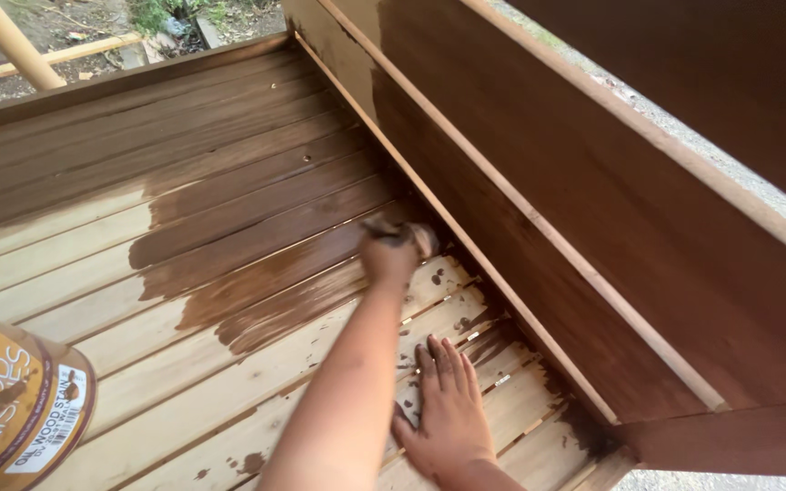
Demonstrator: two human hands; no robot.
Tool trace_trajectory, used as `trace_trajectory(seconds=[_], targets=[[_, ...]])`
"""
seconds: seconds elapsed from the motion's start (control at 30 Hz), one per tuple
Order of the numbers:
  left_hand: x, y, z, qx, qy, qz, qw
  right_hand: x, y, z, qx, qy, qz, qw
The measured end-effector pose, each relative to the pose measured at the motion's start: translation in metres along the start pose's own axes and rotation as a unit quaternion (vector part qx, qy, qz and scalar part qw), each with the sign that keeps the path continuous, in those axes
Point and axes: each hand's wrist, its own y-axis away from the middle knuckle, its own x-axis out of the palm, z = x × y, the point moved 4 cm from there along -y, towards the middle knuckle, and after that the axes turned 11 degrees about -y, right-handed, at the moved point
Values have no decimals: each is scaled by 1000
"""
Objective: The person applies brown wood stain with a brush to the slatted seat of a wooden bench, dipping the brush into a can of stain and brushing the liquid across the planks, reloading the brush from the can lid between sections.
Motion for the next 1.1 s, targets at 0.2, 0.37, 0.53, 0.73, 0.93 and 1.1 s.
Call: trace_trajectory(seconds=[0.2, 0.37, 0.53, 0.73, 0.93, 1.1], targets=[[-28, -7, 10, 56, -64, 51, 995, 0, 1, 1, 5, -19, -22, 1000], [-143, -11, 61, 105, -103, 19, 989, -1, 6, 1, 20, -48, -47, 998], [-271, -2, 102, -67, 47, 76, 994, 1, 9, 2, 13, -55, -72, 996], [-348, 3, 84, -166, 140, 122, 968, 3, 9, 1, 18, -66, -81, 994], [-360, 29, 66, 68, -3, 179, 981, 6, 9, 0, 16, -73, -92, 993], [-360, 42, 68, 248, -85, 100, 960, 5, 8, 1, 21, -74, -85, 993]])
